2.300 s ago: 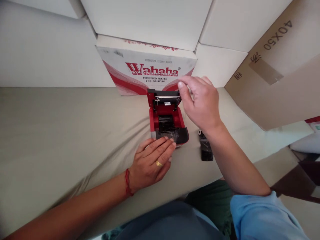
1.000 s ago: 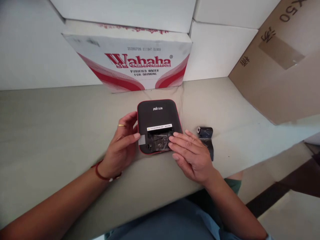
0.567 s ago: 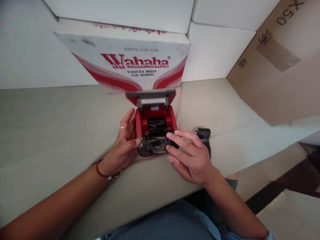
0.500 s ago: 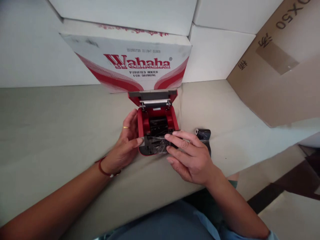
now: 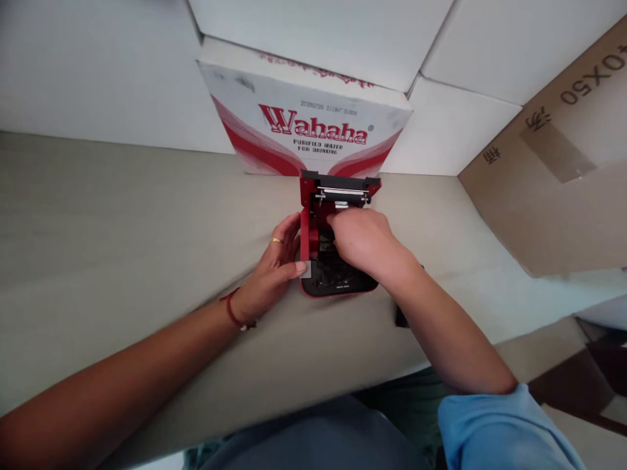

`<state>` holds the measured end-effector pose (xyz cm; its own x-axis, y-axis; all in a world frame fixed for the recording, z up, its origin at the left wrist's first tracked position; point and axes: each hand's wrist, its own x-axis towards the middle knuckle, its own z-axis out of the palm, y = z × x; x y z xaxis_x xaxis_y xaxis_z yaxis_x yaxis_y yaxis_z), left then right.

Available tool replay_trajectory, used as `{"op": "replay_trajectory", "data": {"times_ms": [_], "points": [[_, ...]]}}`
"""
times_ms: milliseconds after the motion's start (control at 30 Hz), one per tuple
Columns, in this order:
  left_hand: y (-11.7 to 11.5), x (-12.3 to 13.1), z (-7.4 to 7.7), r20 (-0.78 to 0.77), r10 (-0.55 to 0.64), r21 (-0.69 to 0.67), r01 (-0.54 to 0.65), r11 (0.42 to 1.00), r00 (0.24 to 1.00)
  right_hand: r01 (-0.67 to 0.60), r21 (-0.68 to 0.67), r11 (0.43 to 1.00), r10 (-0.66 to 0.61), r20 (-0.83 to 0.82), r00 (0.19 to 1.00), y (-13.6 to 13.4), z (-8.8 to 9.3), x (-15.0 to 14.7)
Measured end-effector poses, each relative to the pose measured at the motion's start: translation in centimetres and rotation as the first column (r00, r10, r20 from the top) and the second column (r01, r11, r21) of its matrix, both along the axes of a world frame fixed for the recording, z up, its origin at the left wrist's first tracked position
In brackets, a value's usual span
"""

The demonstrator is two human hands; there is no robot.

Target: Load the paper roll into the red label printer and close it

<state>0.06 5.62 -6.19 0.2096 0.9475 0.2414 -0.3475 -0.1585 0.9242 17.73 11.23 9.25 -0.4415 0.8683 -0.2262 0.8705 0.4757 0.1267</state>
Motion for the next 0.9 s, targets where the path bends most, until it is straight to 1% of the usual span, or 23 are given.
{"op": "replay_trajectory", "data": {"times_ms": [100, 167, 200, 233, 300, 367, 400, 433, 467, 500, 533, 600, 667, 733, 767, 833, 900], "points": [[0.1, 0.1, -0.2, 0.028, 0.025, -0.025, -0.025, 0.999, 0.999, -0.087, 0.035, 0.996, 0.086, 0.027, 0.996, 0.5, -1.2, -0.4], [0.1, 0.2, -0.4, 0.049, 0.049, -0.034, -0.047, 0.998, 0.998, -0.075, 0.034, 0.997, 0.075, 0.014, 0.997, 0.3, -1.3, -0.2], [0.2, 0.3, -0.5, 0.06, 0.06, -0.034, -0.058, 0.998, 0.996, -0.06, 0.03, 0.998, 0.06, -0.008, 0.998, 0.0, -0.9, 0.0], [0.2, 0.3, -0.6, 0.068, 0.071, -0.034, -0.069, 0.997, 0.995, -0.049, 0.03, 0.998, 0.05, -0.045, 0.998, -0.5, -0.3, 0.5], [0.3, 0.4, -0.8, 0.066, 0.099, -0.041, -0.097, 0.994, 0.993, -0.05, 0.034, 0.998, 0.055, -0.176, 0.983, -2.2, 1.8, 2.3], [0.4, 0.5, -1.0, 0.039, 0.125, -0.054, -0.123, 0.991, 0.991, -0.061, 0.025, 0.998, 0.066, -0.351, 0.934, -4.2, 4.4, 5.4], [0.5, 0.5, -1.1, 0.023, 0.133, -0.059, -0.131, 0.99, 0.991, -0.054, -0.007, 0.998, 0.046, -0.431, 0.901, -5.2, 5.5, 7.3], [0.6, 0.5, -1.1, 0.008, 0.137, -0.06, -0.136, 0.989, 0.991, -0.033, -0.03, 0.999, 0.014, -0.497, 0.868, -6.0, 6.3, 9.3], [0.6, 0.5, -1.2, -0.002, 0.142, -0.059, -0.142, 0.988, 0.99, -0.006, -0.065, 0.998, -0.03, -0.529, 0.848, -6.6, 6.7, 11.2], [0.7, 0.5, -1.2, -0.011, 0.147, -0.056, -0.148, 0.987, 0.989, 0.006, -0.116, 0.993, -0.068, -0.535, 0.842, -7.0, 6.6, 12.8], [0.7, 0.6, -1.2, -0.018, 0.153, -0.052, -0.154, 0.987, 0.988, 0.014, -0.151, 0.988, -0.093, -0.533, 0.841, -7.2, 6.0, 14.2], [0.8, 0.6, -1.2, -0.021, 0.163, -0.047, -0.164, 0.985, 0.986, -0.008, -0.248, 0.969, -0.122, -0.503, 0.856, -7.2, 3.7, 15.5], [0.9, 0.6, -1.0, -0.001, 0.172, -0.06, -0.172, 0.983, 0.985, -0.052, -0.35, 0.935, -0.13, -0.477, 0.869, -6.9, 0.9, 15.5], [0.8, 0.5, -0.8, 0.024, 0.18, -0.079, -0.177, 0.981, 0.983, -0.069, -0.387, 0.919, -0.142, -0.492, 0.859, -6.7, -1.5, 15.0], [0.8, 0.5, -0.6, 0.031, 0.184, -0.083, -0.181, 0.98, 0.982, -0.048, -0.361, 0.931, -0.156, -0.515, 0.843, -6.6, -2.3, 15.0], [0.7, 0.5, -0.4, 0.031, 0.18, -0.073, -0.177, 0.982, 0.983, 0.073, -0.228, 0.971, -0.189, -0.541, 0.819, -6.3, -3.5, 15.6], [0.6, 0.5, -0.3, 0.028, 0.161, -0.047, -0.16, 0.986, 0.987, 0.215, -0.099, 0.972, -0.236, -0.489, 0.84, -5.8, -4.5, 16.8]]}}
